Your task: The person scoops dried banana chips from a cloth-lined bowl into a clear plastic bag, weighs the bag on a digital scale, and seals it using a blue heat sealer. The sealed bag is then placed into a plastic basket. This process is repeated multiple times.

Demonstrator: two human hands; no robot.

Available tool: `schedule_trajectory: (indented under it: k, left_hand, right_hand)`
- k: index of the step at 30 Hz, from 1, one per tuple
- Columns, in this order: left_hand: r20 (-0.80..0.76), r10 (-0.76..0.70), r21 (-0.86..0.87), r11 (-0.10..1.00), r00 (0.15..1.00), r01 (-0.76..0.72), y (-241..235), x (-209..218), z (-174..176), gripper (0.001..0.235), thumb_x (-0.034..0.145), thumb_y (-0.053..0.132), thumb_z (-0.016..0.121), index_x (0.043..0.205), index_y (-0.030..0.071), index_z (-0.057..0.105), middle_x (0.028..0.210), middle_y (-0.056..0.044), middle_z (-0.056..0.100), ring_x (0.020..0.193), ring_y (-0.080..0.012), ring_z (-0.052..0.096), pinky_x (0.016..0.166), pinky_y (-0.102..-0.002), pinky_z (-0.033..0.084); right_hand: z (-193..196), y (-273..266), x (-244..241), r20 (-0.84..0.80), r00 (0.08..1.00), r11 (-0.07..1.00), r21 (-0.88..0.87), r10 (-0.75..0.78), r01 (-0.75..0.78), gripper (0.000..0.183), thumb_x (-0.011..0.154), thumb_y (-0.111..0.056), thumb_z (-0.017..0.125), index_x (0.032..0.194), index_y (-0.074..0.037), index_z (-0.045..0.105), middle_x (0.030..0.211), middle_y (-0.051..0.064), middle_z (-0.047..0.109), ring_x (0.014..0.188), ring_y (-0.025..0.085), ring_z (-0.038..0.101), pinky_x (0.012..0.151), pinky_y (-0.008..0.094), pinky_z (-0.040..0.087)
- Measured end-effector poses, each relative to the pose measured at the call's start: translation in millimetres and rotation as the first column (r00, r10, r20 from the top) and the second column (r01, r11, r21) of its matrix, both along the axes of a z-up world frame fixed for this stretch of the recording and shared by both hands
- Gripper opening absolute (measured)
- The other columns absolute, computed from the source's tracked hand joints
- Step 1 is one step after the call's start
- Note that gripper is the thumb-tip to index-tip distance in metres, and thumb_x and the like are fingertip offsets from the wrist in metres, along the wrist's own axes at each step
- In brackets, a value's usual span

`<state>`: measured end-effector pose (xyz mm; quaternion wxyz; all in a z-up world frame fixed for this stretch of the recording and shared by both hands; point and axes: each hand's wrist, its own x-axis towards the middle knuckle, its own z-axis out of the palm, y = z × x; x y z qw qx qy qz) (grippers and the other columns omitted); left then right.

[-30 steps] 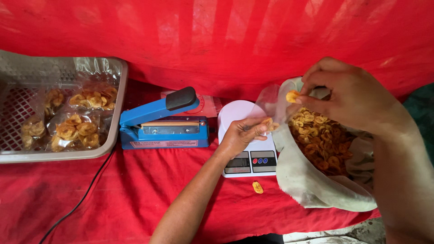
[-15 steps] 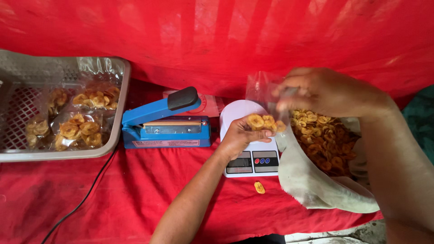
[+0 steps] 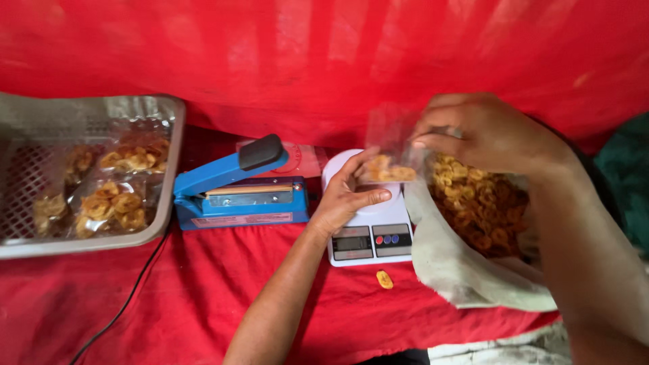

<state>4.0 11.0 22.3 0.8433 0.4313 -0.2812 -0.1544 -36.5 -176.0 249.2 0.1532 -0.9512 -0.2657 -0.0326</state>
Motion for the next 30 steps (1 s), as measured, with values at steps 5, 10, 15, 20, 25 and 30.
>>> schedule_trajectory:
  k: [5, 10, 15, 20, 25, 30]
  left_hand:
    - [-0.104, -0.055, 0.136, 0.988, 0.993, 0.069, -11, -6, -10, 0.052, 0.086, 0.002, 0.081, 0.134, -0.001, 0.061, 0.119, -0.009, 0.072, 0.108, -0.0176, 0.071, 0.081, -0.031, 0.061]
    - [-0.046, 0.008, 0.161, 0.987, 0.999, 0.000, -15, -5, -22, 0.033, 0.090, 0.005, 0.081, 0.120, -0.003, 0.070, 0.109, -0.008, 0.076, 0.091, -0.0137, 0.069, 0.070, -0.030, 0.062]
    - [-0.079, 0.032, 0.186, 0.982, 0.996, -0.017, -16, -5, -15, 0.038, 0.088, 0.010, 0.080, 0.124, 0.001, 0.068, 0.110, -0.005, 0.075, 0.092, -0.0107, 0.069, 0.069, -0.027, 0.060]
    - [-0.076, 0.048, 0.195, 0.980, 0.996, -0.032, -18, -6, -18, 0.039, 0.089, 0.010, 0.081, 0.124, -0.001, 0.068, 0.110, -0.006, 0.075, 0.092, -0.0108, 0.069, 0.070, -0.027, 0.059]
    - [-0.045, 0.040, 0.224, 0.974, 0.998, -0.028, -15, -6, -17, 0.040, 0.089, 0.011, 0.079, 0.126, 0.000, 0.067, 0.109, -0.005, 0.075, 0.092, -0.0098, 0.068, 0.070, -0.026, 0.059]
    - [0.010, 0.053, 0.252, 0.966, 0.999, -0.054, -18, -7, -17, 0.039, 0.090, 0.012, 0.080, 0.125, -0.001, 0.067, 0.110, -0.005, 0.075, 0.092, -0.0091, 0.067, 0.071, -0.026, 0.059]
  right_hand:
    - [-23, -23, 8, -0.071, 0.994, 0.995, 0.059, 0.088, -0.084, 0.020, 0.091, -0.023, 0.071, 0.102, -0.007, 0.077, 0.097, 0.005, 0.073, 0.090, 0.020, 0.072, 0.078, 0.034, 0.057]
    - [-66, -109, 33, -0.268, 0.962, 0.942, 0.311, -0.040, 0.126, 0.041, 0.097, -0.026, 0.068, 0.128, -0.001, 0.058, 0.105, 0.011, 0.073, 0.100, 0.021, 0.073, 0.086, 0.039, 0.062]
    - [-155, -140, 58, -0.262, 0.800, 0.754, -0.573, -0.540, 0.321, 0.115, 0.071, -0.057, 0.094, 0.154, -0.012, 0.028, 0.155, 0.031, 0.018, 0.137, 0.045, 0.037, 0.110, 0.056, 0.039]
    - [-194, -151, 61, -0.210, 0.843, 0.783, -0.527, -0.495, 0.329, 0.112, 0.062, -0.043, 0.096, 0.152, -0.021, 0.032, 0.154, 0.019, 0.028, 0.129, 0.045, 0.047, 0.105, 0.052, 0.045]
    - [-184, -184, 70, -0.170, 0.889, 0.883, -0.293, -0.425, 0.366, 0.079, 0.073, -0.041, 0.086, 0.141, -0.018, 0.052, 0.135, 0.020, 0.053, 0.125, 0.040, 0.058, 0.103, 0.049, 0.050]
    - [-150, -185, 45, -0.195, 0.798, 0.821, -0.167, -0.570, 0.546, 0.069, 0.082, -0.040, 0.075, 0.146, -0.023, 0.057, 0.143, 0.014, 0.060, 0.125, 0.036, 0.066, 0.106, 0.049, 0.051]
